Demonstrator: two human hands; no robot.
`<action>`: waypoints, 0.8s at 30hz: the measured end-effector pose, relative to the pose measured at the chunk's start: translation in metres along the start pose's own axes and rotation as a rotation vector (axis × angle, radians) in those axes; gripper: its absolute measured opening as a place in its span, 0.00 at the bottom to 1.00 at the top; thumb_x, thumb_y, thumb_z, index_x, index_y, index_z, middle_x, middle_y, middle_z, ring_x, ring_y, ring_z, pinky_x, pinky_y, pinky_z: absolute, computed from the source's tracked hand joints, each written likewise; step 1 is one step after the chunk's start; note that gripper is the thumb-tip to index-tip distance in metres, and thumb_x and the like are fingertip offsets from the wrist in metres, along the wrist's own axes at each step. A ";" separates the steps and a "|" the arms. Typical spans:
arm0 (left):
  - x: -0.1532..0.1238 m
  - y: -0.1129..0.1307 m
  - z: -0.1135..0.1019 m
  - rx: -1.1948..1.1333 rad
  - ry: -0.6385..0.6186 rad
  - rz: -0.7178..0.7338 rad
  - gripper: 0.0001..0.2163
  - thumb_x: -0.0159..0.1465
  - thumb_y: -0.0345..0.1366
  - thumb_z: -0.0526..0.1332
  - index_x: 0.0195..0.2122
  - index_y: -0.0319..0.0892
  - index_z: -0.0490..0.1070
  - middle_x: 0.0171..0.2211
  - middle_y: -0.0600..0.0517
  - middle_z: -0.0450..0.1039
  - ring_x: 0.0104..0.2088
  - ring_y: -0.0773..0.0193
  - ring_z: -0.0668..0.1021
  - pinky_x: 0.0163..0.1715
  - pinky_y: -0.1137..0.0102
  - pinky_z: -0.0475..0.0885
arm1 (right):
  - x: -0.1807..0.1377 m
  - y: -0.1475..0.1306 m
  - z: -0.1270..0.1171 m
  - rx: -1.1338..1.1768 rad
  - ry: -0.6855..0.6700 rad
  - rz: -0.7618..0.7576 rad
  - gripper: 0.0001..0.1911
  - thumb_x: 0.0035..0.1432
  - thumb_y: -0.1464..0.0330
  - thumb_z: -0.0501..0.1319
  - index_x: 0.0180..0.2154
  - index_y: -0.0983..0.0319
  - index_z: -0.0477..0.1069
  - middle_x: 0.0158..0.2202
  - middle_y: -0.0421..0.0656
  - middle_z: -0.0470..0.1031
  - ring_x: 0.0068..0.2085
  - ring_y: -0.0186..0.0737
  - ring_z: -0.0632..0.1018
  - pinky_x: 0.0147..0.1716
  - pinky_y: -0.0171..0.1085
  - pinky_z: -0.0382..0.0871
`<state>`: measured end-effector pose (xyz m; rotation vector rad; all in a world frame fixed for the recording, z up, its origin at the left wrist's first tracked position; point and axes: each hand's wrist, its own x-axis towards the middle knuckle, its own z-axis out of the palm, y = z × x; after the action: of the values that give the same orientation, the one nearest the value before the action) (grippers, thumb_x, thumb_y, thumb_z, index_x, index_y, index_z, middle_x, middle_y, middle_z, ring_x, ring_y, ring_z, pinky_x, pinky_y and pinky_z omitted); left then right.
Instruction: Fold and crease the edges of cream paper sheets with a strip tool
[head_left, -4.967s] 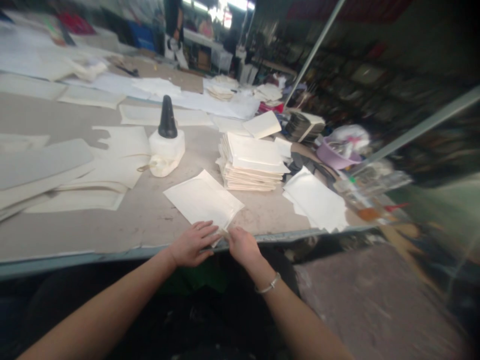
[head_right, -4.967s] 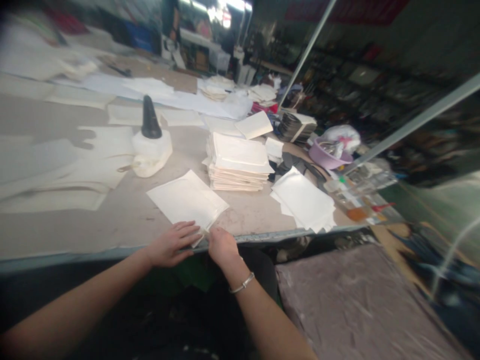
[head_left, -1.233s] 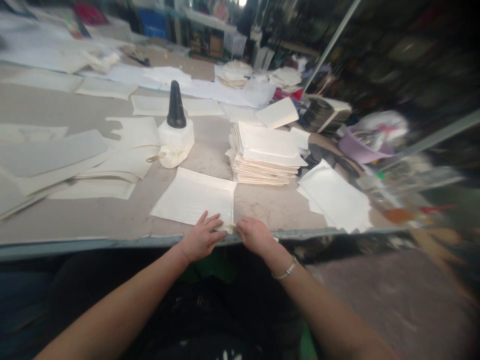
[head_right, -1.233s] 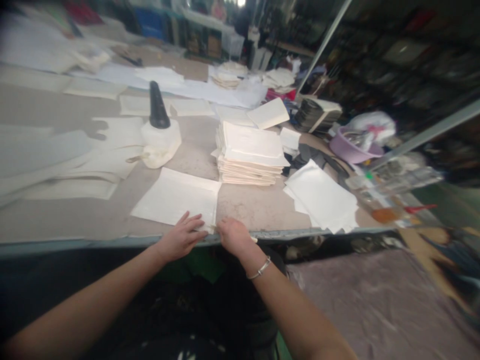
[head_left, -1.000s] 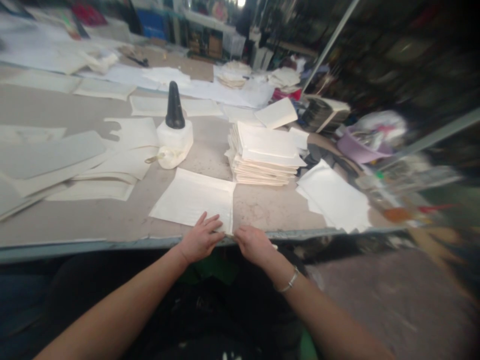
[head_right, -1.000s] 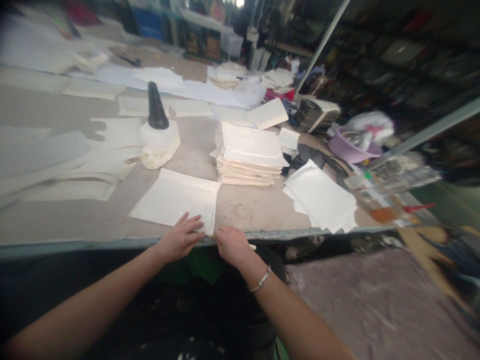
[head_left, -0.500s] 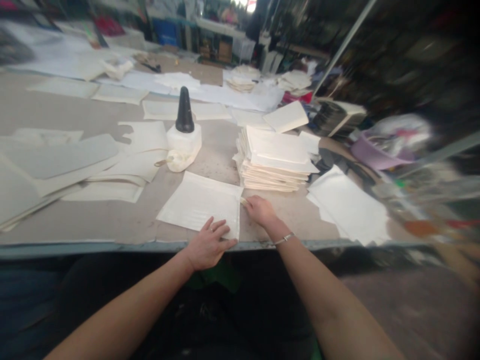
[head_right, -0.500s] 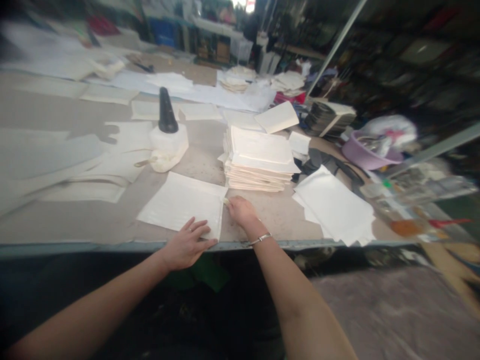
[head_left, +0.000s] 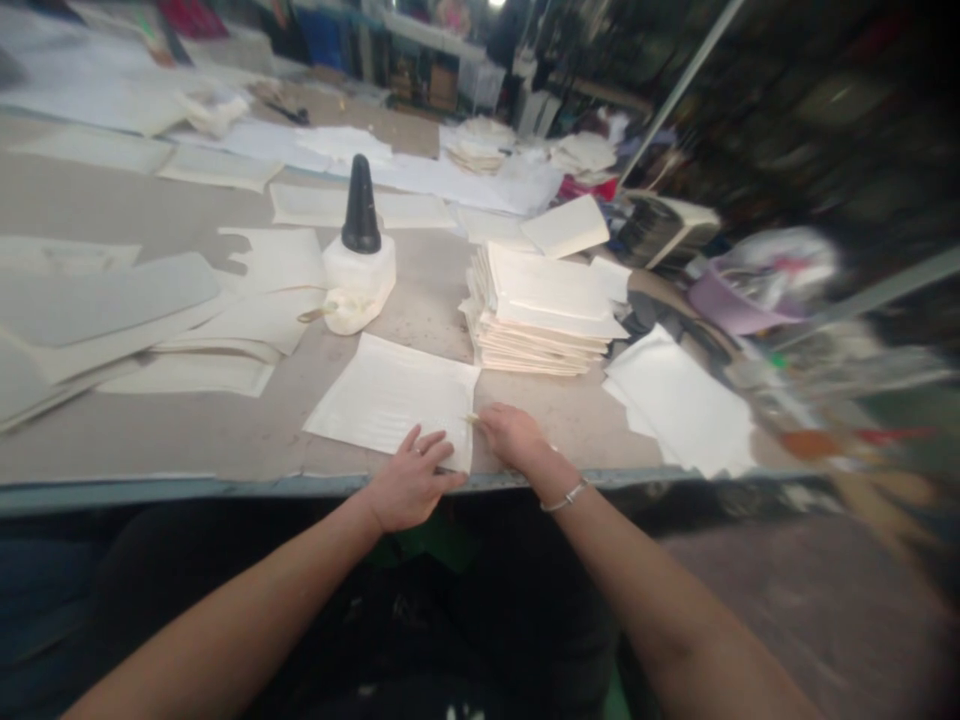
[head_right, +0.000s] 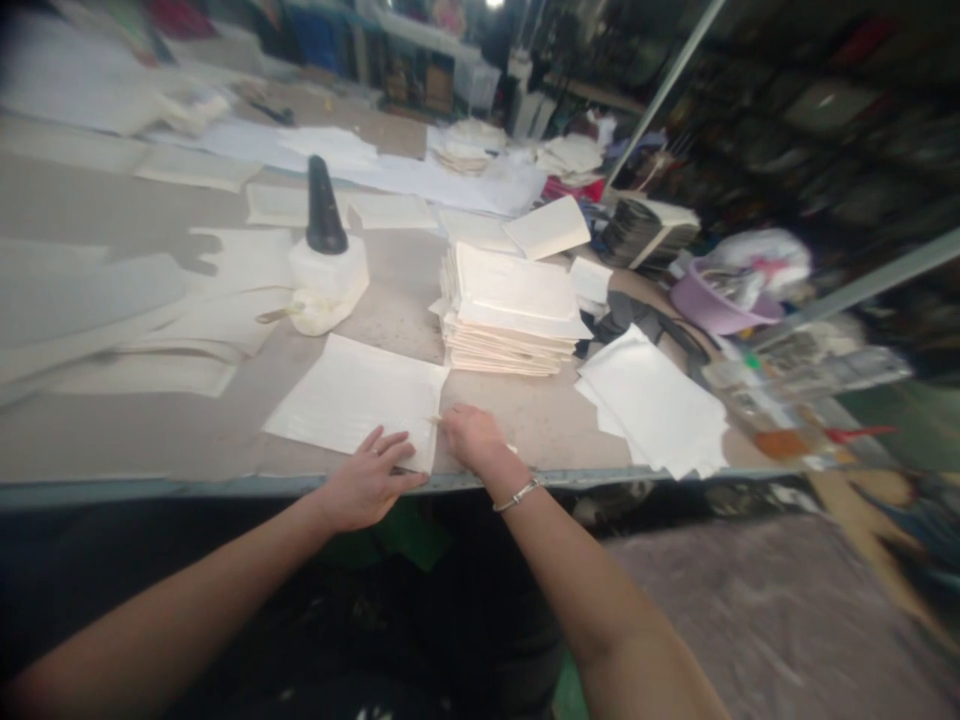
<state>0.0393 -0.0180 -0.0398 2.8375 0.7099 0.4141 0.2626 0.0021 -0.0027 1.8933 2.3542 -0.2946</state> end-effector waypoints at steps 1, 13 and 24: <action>0.000 0.000 0.000 0.000 0.003 0.000 0.18 0.59 0.32 0.58 0.50 0.56 0.71 0.49 0.46 0.63 0.59 0.46 0.61 0.58 0.42 0.52 | -0.005 -0.002 0.001 0.002 -0.002 -0.007 0.15 0.65 0.66 0.49 0.39 0.62 0.74 0.40 0.47 0.76 0.40 0.40 0.75 0.41 0.34 0.65; -0.003 -0.003 0.004 -0.008 -0.010 0.029 0.22 0.56 0.28 0.59 0.50 0.56 0.71 0.52 0.47 0.64 0.60 0.44 0.61 0.58 0.40 0.51 | -0.059 -0.027 0.019 0.076 0.030 -0.053 0.13 0.66 0.67 0.49 0.37 0.61 0.72 0.37 0.45 0.74 0.38 0.38 0.74 0.36 0.33 0.64; -0.011 -0.008 0.005 -0.102 0.059 0.057 0.14 0.58 0.28 0.56 0.44 0.46 0.72 0.50 0.48 0.71 0.61 0.53 0.63 0.63 0.49 0.49 | -0.052 -0.011 0.013 0.202 0.096 -0.014 0.13 0.65 0.65 0.53 0.33 0.61 0.73 0.34 0.43 0.75 0.36 0.37 0.74 0.37 0.32 0.64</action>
<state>0.0286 -0.0171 -0.0487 2.7645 0.6021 0.5297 0.2630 -0.0529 -0.0043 2.0205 2.4850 -0.4696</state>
